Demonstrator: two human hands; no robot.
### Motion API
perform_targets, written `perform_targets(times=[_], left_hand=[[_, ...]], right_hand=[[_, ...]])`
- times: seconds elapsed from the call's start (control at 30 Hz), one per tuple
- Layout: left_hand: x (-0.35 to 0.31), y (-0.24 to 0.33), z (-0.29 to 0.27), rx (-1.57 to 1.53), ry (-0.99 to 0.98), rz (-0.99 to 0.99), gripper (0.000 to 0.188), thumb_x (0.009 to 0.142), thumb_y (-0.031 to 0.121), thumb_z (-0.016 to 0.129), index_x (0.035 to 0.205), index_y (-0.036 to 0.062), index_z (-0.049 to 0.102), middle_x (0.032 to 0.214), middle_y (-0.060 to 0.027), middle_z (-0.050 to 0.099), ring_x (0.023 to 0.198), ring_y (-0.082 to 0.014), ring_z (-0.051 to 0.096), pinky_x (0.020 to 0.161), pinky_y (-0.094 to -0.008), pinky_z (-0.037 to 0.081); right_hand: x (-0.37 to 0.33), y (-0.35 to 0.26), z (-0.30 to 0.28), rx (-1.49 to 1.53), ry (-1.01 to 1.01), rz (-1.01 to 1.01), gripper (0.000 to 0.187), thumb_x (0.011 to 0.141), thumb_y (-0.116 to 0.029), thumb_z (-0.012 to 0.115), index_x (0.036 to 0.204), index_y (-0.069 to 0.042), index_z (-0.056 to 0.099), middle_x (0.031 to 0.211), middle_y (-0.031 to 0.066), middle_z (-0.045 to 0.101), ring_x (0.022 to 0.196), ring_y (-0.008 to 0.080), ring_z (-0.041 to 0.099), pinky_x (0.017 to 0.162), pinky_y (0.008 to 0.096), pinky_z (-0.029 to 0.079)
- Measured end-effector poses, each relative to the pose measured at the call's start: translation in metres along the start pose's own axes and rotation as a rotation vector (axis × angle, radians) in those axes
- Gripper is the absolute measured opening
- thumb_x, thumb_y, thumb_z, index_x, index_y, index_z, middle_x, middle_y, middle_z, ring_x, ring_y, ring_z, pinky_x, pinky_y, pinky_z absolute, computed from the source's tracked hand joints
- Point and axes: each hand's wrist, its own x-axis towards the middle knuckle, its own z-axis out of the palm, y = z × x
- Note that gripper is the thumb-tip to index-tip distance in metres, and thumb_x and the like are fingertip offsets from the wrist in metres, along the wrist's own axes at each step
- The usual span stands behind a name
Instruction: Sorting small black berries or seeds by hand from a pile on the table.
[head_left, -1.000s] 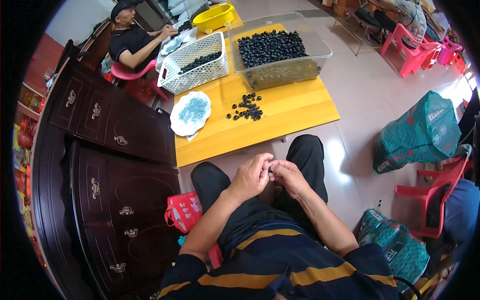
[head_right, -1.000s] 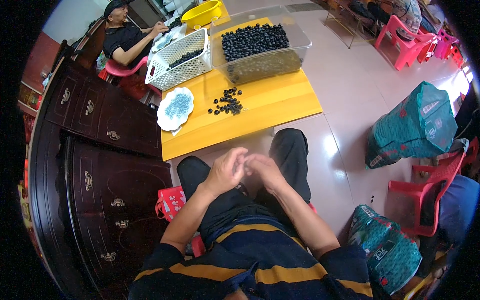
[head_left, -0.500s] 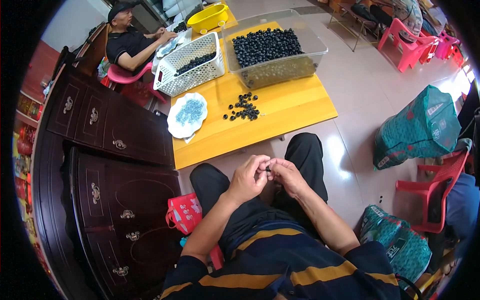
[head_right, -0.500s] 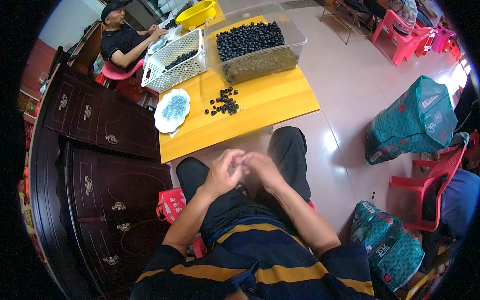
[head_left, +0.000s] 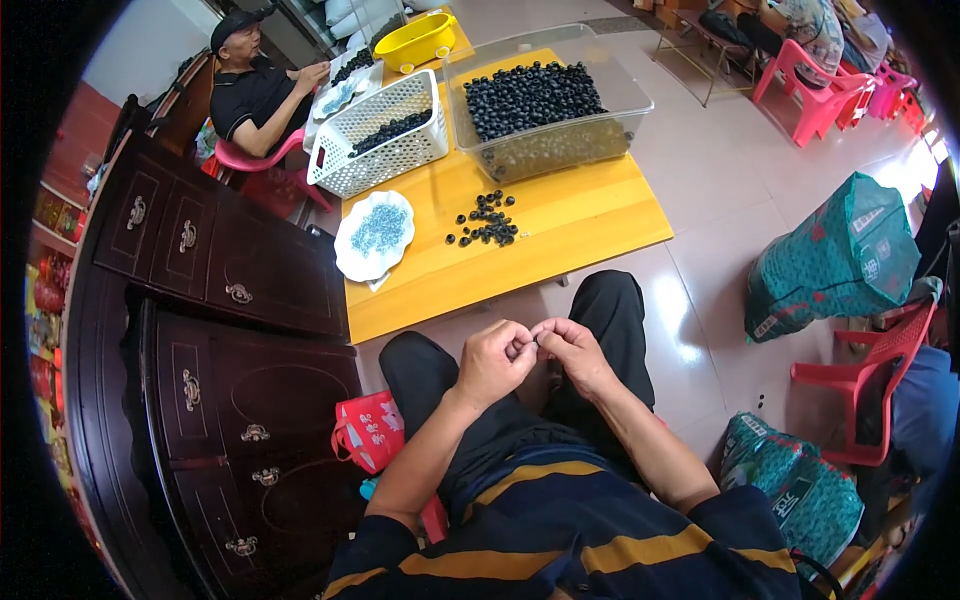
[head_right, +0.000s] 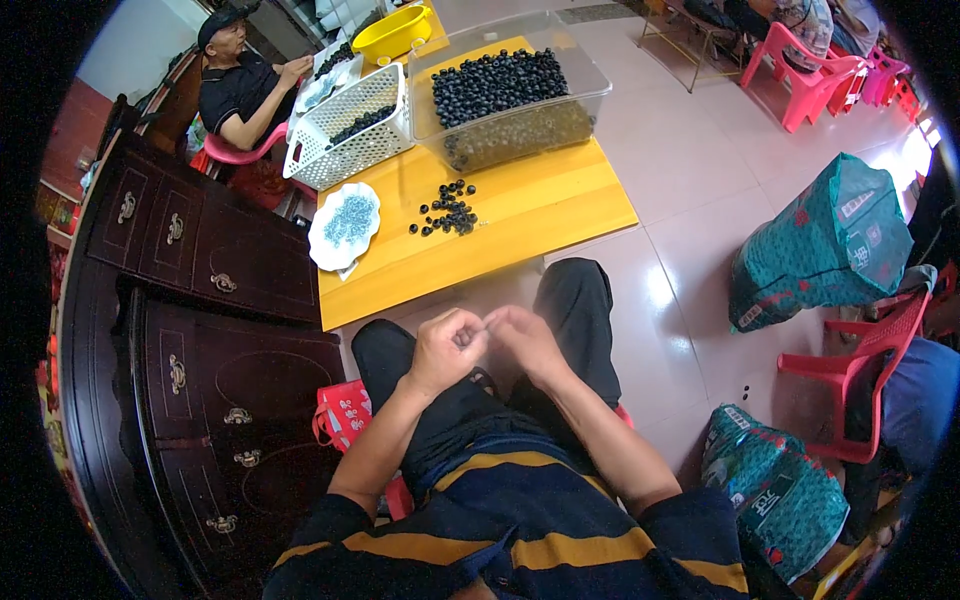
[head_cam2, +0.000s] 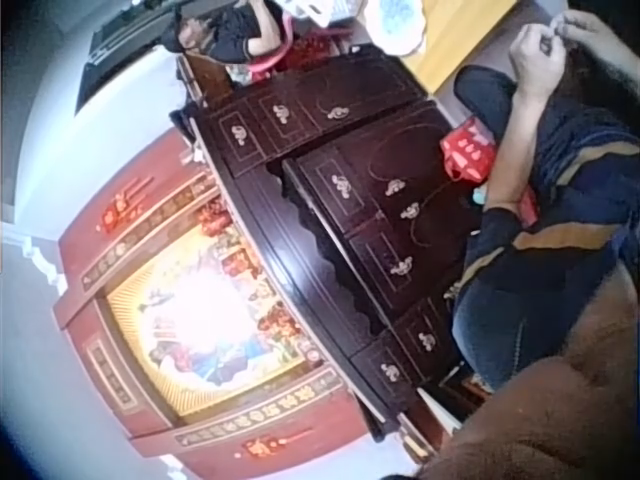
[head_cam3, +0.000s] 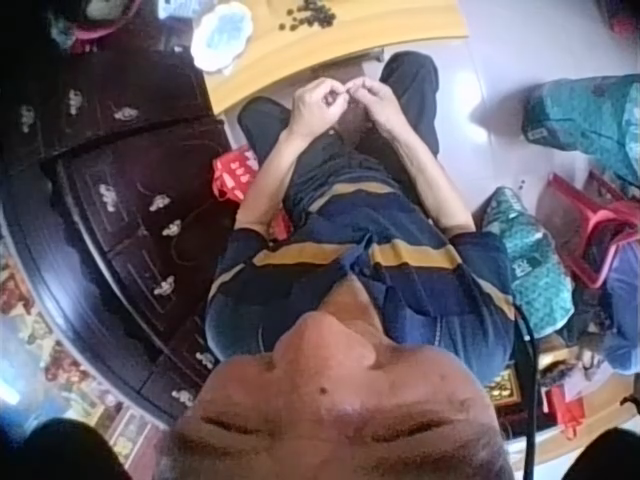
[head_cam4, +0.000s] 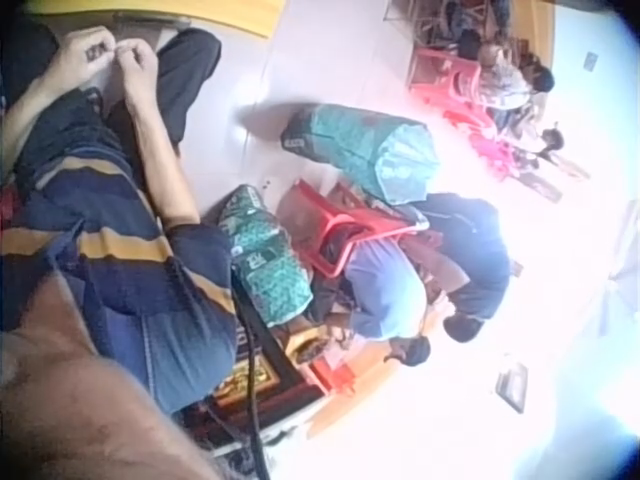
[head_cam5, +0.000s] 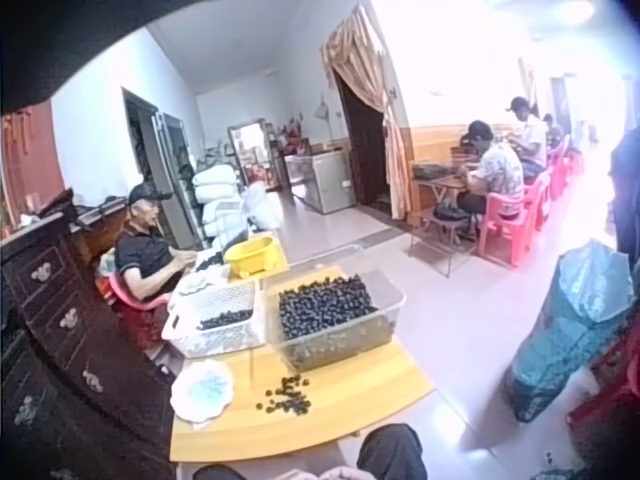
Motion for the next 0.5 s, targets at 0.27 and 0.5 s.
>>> perform_targets(times=[0.27, 0.5], left_hand=[[0.0003, -0.0026, 0.0029, 0.030, -0.006, -0.026, 0.008, 0.078, 0.004, 0.066, 0.080, 0.0026, 0.058, 0.073, -0.0138, 0.063, 0.062, -0.0293, 0.064, 0.056, -0.0368, 0.050], [0.0043, 0.0006, 0.0002, 0.077, -0.033, 0.024, 0.011, 0.078, 0.005, 0.066, 0.080, 0.0032, 0.055, 0.074, -0.0159, 0.062, 0.065, -0.0351, 0.063, 0.057, -0.0395, 0.050]], right_hand=[[0.0007, 0.0068, -0.0009, -0.072, -0.002, -0.025, 0.013, 0.098, -0.016, 0.060, 0.101, -0.005, 0.067, 0.086, -0.0019, 0.064, 0.077, 0.0059, 0.057, 0.070, 0.0212, 0.047], [-0.0010, -0.0002, 0.0009, -0.103, 0.017, -0.007, 0.015, 0.100, -0.018, 0.060, 0.102, -0.006, 0.067, 0.087, -0.0012, 0.065, 0.078, 0.0067, 0.058, 0.071, 0.0215, 0.047]])
